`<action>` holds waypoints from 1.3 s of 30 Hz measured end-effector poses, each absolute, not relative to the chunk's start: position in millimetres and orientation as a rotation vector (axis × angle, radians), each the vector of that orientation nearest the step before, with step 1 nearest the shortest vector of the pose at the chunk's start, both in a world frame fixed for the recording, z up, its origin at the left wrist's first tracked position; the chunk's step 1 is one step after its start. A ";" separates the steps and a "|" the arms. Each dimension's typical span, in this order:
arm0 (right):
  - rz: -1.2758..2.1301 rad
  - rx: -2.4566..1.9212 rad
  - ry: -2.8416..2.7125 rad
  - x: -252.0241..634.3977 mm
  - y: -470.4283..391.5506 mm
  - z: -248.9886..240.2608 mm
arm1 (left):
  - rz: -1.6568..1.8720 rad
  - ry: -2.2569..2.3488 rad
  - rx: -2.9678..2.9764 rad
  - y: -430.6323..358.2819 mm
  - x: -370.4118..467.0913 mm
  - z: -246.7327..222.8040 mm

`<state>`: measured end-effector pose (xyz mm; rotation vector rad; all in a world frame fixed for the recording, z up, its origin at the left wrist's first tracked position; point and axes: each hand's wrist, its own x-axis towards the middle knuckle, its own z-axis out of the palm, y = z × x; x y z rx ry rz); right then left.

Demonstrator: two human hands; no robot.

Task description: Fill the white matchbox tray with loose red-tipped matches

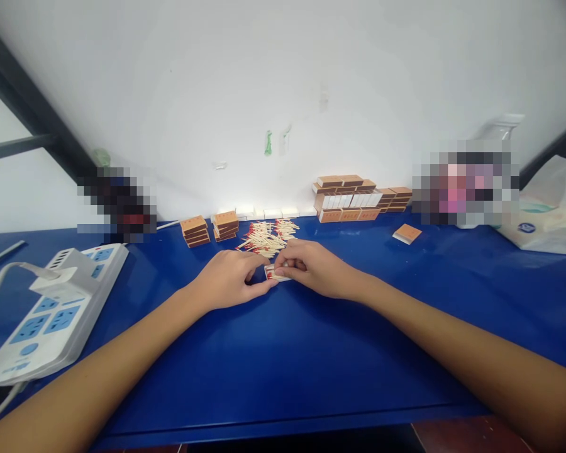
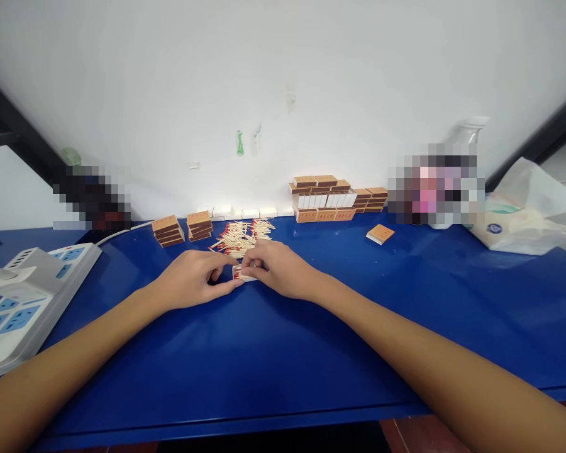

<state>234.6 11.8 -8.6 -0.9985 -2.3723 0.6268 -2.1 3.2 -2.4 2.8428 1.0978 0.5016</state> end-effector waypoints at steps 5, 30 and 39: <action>0.630 -0.993 -2.385 236.9 13.2 -8.1 | 0.494 1.090 2.847 3.5 -2.5 -2.5; 0.673 -1.114 -2.358 236.6 11.0 -5.5 | 0.463 1.117 2.820 2.3 -1.6 0.6; 0.642 -1.223 -2.285 233.4 9.8 -7.6 | 0.463 1.117 2.838 2.3 -2.2 -0.1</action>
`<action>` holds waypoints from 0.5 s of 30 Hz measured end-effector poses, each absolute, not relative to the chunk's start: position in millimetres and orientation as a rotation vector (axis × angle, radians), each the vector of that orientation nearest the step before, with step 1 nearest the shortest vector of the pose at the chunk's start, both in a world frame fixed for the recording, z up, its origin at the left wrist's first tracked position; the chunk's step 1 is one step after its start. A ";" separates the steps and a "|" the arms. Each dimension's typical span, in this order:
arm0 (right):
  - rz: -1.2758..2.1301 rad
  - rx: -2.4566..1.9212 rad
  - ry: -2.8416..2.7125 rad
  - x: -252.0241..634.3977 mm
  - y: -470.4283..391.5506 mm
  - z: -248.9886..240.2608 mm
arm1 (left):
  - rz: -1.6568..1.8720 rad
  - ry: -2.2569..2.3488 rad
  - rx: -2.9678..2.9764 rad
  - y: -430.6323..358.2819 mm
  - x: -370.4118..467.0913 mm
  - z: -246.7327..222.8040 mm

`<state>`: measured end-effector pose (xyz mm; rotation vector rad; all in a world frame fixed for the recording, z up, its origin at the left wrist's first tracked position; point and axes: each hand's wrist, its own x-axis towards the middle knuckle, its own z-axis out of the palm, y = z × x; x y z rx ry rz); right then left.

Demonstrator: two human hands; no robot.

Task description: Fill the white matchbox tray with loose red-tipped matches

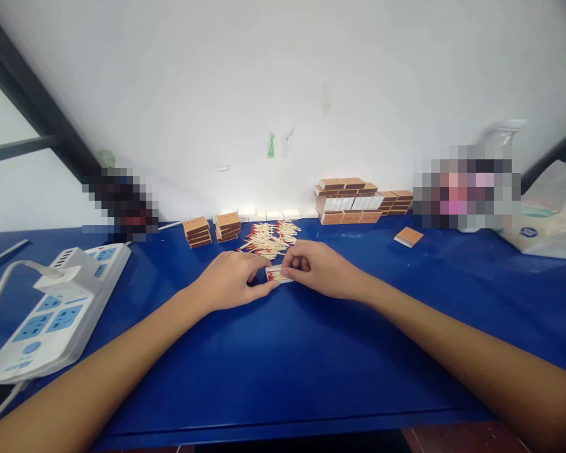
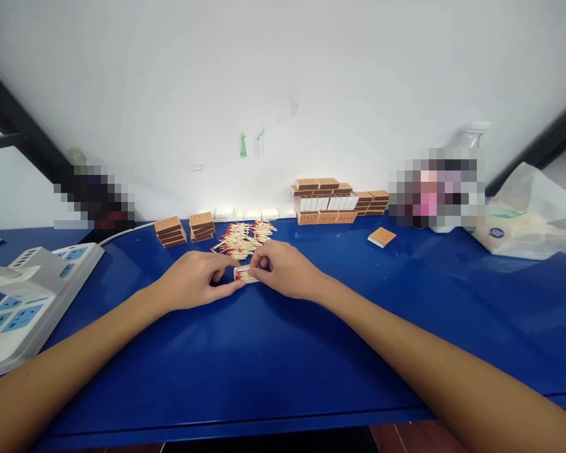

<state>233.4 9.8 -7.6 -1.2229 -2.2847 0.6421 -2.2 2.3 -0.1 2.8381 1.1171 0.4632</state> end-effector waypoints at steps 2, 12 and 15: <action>0.587 -1.229 -2.277 231.1 7.2 -8.0 | 0.463 1.113 2.832 2.3 -1.9 -0.2; 0.542 -1.188 -2.289 233.3 9.8 -7.3 | 0.475 1.102 2.821 1.4 -0.9 -0.2; 0.541 -1.170 -2.299 233.5 9.9 -8.4 | 0.474 1.104 2.818 1.7 -1.0 -0.7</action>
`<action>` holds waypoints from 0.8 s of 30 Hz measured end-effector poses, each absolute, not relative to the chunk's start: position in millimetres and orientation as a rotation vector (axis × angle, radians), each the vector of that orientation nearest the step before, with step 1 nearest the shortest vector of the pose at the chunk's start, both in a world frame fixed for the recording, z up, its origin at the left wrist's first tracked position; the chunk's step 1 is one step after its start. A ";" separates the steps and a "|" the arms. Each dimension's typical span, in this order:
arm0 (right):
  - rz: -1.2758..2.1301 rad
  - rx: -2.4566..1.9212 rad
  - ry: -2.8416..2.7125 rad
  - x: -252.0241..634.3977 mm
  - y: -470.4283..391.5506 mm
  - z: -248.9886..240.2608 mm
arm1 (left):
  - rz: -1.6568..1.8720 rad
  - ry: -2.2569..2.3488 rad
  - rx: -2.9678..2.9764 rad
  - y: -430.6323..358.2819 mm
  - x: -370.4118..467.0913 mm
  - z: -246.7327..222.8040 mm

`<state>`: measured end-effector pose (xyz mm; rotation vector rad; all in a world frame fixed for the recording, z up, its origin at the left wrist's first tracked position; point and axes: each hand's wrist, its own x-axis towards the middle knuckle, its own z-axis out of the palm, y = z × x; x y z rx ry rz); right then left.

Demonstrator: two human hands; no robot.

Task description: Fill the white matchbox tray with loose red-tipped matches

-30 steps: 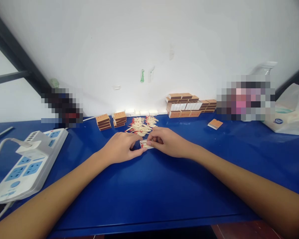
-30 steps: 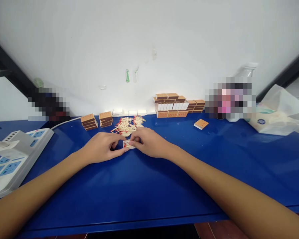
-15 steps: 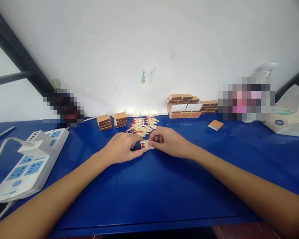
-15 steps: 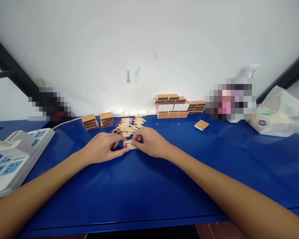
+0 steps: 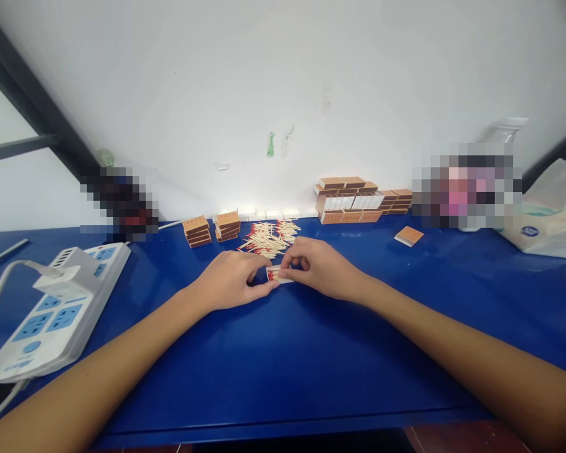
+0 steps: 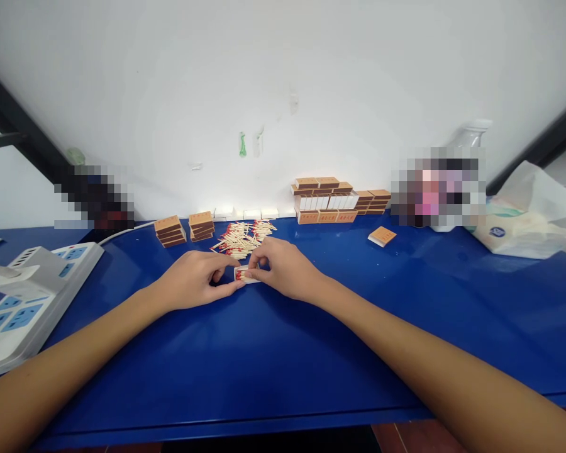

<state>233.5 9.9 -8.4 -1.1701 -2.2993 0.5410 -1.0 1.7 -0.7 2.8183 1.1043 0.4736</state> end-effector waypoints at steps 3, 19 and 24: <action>0.555 -1.182 -2.289 233.4 10.4 -9.5 | 0.483 1.103 2.823 1.8 -1.1 -0.5; 0.495 -1.072 -2.324 232.5 12.5 -9.9 | 0.447 1.116 2.801 2.4 -1.0 -0.1; 0.284 -1.095 -2.263 254.1 35.3 -10.1 | 0.460 1.130 2.816 3.7 -1.9 -2.1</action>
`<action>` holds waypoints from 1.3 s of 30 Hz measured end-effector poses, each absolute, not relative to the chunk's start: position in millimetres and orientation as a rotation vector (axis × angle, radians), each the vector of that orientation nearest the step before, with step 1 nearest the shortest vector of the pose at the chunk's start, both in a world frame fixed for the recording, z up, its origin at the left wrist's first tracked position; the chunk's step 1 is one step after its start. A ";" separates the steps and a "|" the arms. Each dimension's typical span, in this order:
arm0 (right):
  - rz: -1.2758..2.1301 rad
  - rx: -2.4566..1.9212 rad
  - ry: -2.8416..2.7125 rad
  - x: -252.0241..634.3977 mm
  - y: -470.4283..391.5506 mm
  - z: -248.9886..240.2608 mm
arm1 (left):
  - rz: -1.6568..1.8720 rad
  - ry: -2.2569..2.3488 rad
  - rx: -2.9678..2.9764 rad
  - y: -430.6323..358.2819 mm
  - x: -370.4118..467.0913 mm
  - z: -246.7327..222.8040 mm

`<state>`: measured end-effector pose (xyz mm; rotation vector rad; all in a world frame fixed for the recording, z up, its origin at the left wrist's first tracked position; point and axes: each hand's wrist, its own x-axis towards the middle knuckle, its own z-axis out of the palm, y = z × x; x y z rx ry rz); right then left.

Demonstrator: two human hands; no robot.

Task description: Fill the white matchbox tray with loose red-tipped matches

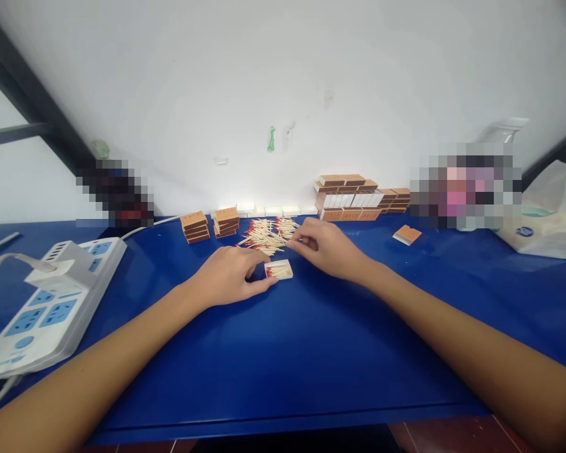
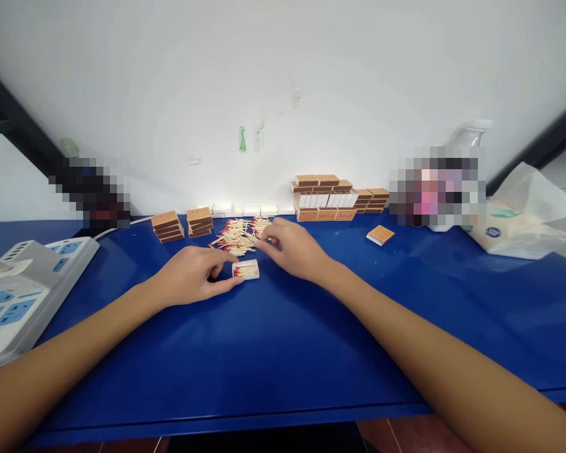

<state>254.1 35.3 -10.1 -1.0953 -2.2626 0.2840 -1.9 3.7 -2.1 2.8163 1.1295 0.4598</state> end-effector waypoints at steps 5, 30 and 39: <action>0.263 -1.268 -2.311 272.7 56.8 -19.8 | 0.445 1.154 2.790 2.2 -2.0 0.3; 0.139 -1.365 -2.295 257.2 75.2 -32.4 | 0.380 1.174 2.773 3.4 -0.6 0.5; -0.075 -1.516 -2.440 249.0 66.8 -22.0 | 0.386 1.166 2.773 1.9 -1.8 1.8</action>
